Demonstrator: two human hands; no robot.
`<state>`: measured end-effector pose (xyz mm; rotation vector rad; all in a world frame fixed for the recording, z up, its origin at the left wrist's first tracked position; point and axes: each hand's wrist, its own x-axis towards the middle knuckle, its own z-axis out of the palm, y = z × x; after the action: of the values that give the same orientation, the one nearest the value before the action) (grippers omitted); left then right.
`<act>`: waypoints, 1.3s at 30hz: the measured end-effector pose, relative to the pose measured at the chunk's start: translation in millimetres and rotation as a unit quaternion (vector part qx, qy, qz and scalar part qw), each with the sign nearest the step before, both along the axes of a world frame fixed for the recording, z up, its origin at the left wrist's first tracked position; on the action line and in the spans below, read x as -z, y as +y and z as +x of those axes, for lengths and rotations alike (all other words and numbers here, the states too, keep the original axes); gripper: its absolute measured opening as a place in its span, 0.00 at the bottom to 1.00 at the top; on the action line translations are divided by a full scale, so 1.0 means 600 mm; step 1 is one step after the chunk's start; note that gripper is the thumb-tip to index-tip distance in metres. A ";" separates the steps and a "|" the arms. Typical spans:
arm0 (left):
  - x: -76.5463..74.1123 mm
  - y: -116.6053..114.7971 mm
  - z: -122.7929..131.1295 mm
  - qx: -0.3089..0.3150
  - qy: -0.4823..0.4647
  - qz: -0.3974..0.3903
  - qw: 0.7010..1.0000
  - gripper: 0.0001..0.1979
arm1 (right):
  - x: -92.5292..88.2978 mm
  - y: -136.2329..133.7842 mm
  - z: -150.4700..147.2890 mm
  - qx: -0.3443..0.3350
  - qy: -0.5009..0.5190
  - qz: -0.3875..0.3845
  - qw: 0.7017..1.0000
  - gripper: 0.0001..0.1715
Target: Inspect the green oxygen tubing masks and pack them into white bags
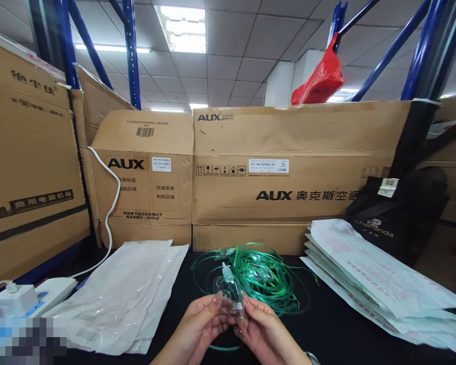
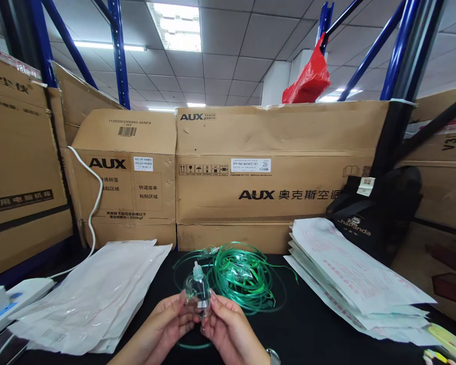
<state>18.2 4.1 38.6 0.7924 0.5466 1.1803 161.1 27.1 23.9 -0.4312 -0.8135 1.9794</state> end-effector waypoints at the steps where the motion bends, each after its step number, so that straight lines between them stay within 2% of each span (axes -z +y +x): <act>1: 0.002 0.001 -0.001 0.004 -0.010 -0.012 1.000 0.17 | 0.001 0.001 0.001 -0.004 0.007 -0.007 1.000 0.08; 3: 0.007 0.004 -0.002 0.008 -0.022 -0.030 0.999 0.19 | 0.002 0.002 0.001 -0.011 0.015 -0.013 1.000 0.07; 10: 0.011 0.005 -0.002 -0.002 -0.022 -0.046 0.999 0.17 | 0.005 0.004 0.000 -0.008 0.012 -0.029 0.999 0.07; 13: 0.017 0.008 0.002 -0.013 0.000 -0.027 1.000 0.16 | 0.005 0.002 -0.002 0.008 -0.012 0.003 1.000 0.07; 17: 0.030 0.015 0.011 -0.044 0.029 0.017 0.998 0.14 | 0.008 -0.005 -0.011 0.028 -0.080 0.076 0.993 0.14; 21: 0.038 0.018 0.013 -0.061 0.052 0.038 0.996 0.12 | 0.010 -0.010 -0.016 0.042 -0.098 0.078 0.991 0.15; 27: 0.044 0.024 0.008 -0.039 0.082 0.066 0.994 0.10 | 0.004 -0.008 -0.008 0.045 -0.110 0.079 0.990 0.15; 32: 0.040 0.020 0.007 -0.036 0.009 0.019 0.999 0.15 | 0.005 -0.011 -0.008 0.032 -0.114 0.089 0.989 0.15; 34: 0.032 0.017 0.004 -0.027 -0.015 -0.003 1.000 0.14 | 0.012 -0.010 -0.012 0.020 -0.129 0.095 0.987 0.16; 37: 0.018 0.012 -0.003 -0.034 -0.013 0.002 0.999 0.06 | 0.022 -0.003 -0.016 -0.005 -0.208 0.140 0.968 0.20; 39: 0.012 0.012 -0.008 -0.054 -0.013 -0.002 0.998 0.02 | 0.021 0.008 -0.010 0.004 -0.293 0.200 0.935 0.23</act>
<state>13.2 11.0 31.3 0.7505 0.5770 1.2867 155.1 31.7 11.5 -0.7906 -1.5499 1.6224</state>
